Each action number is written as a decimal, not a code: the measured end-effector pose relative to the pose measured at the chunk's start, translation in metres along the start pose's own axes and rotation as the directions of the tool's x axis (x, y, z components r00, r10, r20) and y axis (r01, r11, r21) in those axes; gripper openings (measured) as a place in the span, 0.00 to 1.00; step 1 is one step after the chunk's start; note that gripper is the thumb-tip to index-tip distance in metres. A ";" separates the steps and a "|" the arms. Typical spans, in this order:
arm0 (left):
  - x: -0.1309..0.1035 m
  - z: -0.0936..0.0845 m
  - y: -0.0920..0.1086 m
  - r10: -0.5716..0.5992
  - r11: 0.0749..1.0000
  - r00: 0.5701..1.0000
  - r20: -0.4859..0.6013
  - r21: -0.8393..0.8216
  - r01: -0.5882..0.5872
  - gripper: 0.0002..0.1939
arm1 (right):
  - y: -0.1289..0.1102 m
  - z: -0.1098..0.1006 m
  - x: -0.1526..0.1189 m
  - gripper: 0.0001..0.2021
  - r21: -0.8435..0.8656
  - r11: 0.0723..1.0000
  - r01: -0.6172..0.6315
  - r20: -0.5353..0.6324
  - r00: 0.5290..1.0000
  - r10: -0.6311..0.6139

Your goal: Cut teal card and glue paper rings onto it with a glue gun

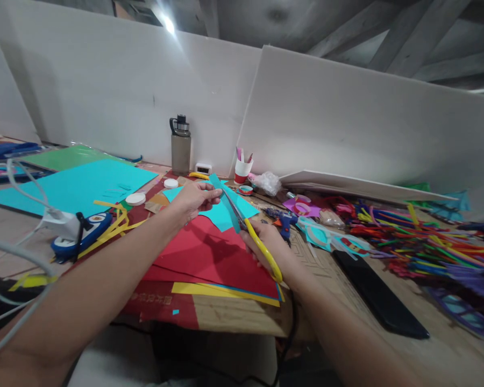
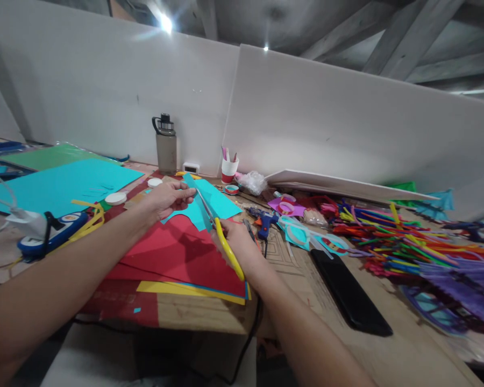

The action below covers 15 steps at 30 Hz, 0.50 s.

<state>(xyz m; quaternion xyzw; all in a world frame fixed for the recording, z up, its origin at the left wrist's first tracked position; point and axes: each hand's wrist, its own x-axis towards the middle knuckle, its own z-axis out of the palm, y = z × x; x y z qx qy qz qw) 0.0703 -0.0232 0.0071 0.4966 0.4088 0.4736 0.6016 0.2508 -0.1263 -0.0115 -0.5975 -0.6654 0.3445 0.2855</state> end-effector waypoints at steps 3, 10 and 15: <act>-0.001 0.003 -0.002 0.029 0.999 0.999 -0.033 0.040 -0.028 0.12 | -0.001 0.000 -0.001 0.07 0.004 1.000 -0.002 -0.010 1.000 0.002; -0.001 0.004 -0.004 0.080 0.997 0.996 -0.041 0.019 -0.079 0.13 | 0.003 0.002 0.001 0.08 -0.003 1.000 0.027 -0.028 0.999 -0.027; 0.002 0.001 -0.004 0.042 0.998 0.999 0.012 -0.040 -0.041 0.10 | 0.007 0.001 0.003 0.07 0.008 0.998 0.069 -0.017 0.998 -0.068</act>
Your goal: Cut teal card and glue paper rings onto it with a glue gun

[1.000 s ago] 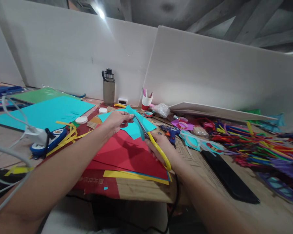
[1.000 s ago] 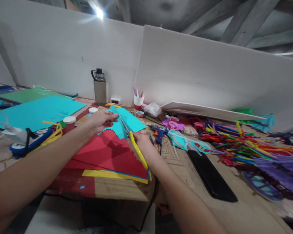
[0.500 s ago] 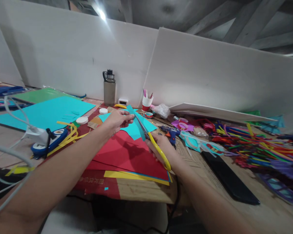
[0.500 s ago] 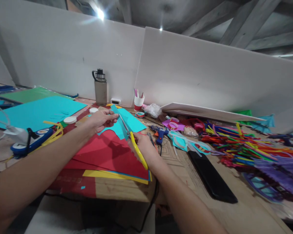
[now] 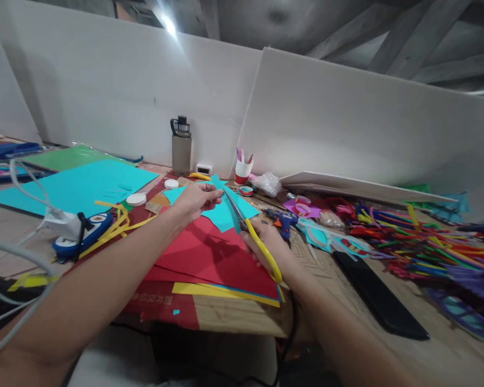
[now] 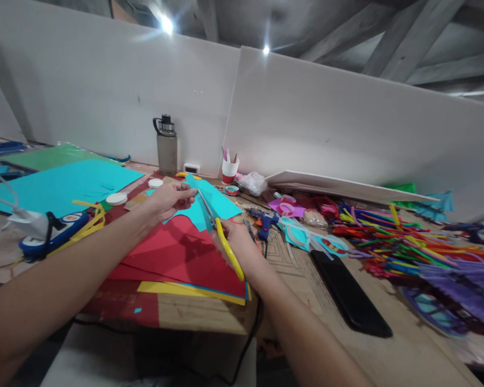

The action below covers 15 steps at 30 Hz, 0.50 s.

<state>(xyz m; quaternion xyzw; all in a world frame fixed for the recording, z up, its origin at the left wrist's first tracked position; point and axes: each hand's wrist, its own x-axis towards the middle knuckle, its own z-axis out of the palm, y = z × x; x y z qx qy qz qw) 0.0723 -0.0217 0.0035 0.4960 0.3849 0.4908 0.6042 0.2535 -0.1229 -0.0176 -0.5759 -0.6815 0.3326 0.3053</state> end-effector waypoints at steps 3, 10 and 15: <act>0.001 0.000 -0.001 -0.023 0.998 0.999 0.036 -0.055 0.025 0.10 | 0.002 -0.001 0.001 0.07 0.005 0.999 0.046 0.000 0.999 -0.046; 0.000 0.004 -0.005 -0.049 0.988 0.995 0.084 -0.139 0.061 0.08 | 0.006 0.000 0.002 0.07 0.006 0.997 0.080 -0.022 0.997 -0.080; -0.002 0.006 -0.001 -0.060 0.990 0.995 0.076 -0.125 0.069 0.08 | 0.008 0.001 0.002 0.08 0.025 0.998 0.062 -0.030 0.998 -0.062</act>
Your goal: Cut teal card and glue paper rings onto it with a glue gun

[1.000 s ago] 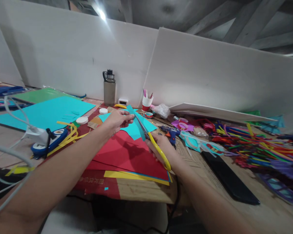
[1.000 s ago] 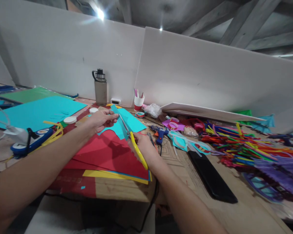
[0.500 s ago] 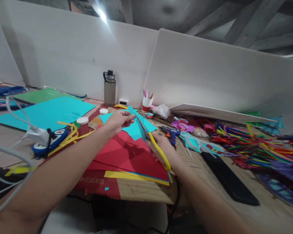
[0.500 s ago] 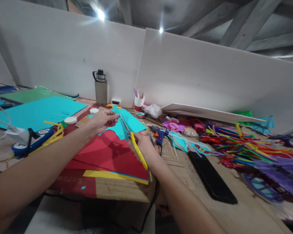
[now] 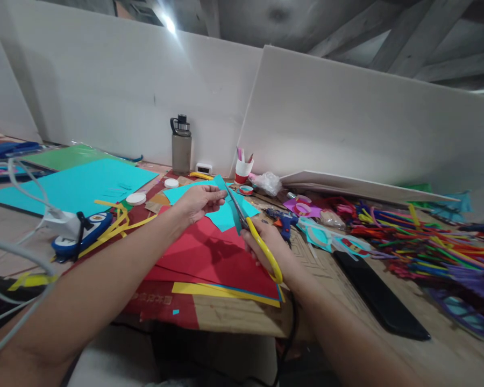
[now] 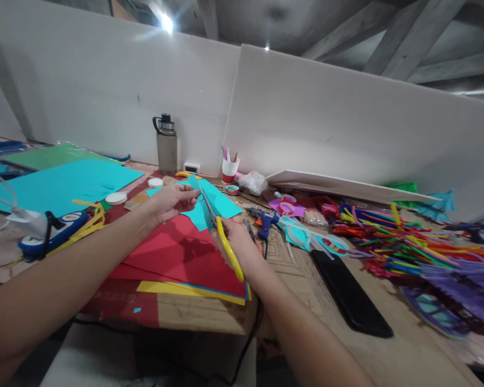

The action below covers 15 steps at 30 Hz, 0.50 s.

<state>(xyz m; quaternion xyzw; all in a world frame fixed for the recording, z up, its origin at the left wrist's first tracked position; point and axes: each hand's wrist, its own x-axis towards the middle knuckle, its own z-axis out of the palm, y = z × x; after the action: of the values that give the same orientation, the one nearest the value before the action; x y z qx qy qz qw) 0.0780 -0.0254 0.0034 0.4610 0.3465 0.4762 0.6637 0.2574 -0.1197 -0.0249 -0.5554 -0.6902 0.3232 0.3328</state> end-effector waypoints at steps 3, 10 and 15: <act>-0.001 0.001 0.001 -0.002 1.000 1.000 -0.001 -0.001 0.002 0.08 | -0.003 0.001 -0.001 0.08 -0.001 1.000 -0.009 -0.008 1.000 0.009; -0.001 0.001 0.001 -0.018 0.999 1.000 -0.004 -0.027 0.018 0.08 | -0.016 0.003 -0.006 0.09 0.018 0.997 -0.069 -0.041 0.997 0.070; -0.001 0.001 0.001 -0.037 0.998 0.999 0.009 -0.040 0.037 0.07 | -0.022 0.004 -0.006 0.07 0.035 0.991 -0.125 -0.041 0.991 0.127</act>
<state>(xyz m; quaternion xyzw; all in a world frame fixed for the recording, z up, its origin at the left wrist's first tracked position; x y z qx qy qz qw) 0.0777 -0.0267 0.0050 0.4429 0.3426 0.4688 0.6831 0.2436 -0.1297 -0.0099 -0.5991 -0.6411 0.3428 0.3354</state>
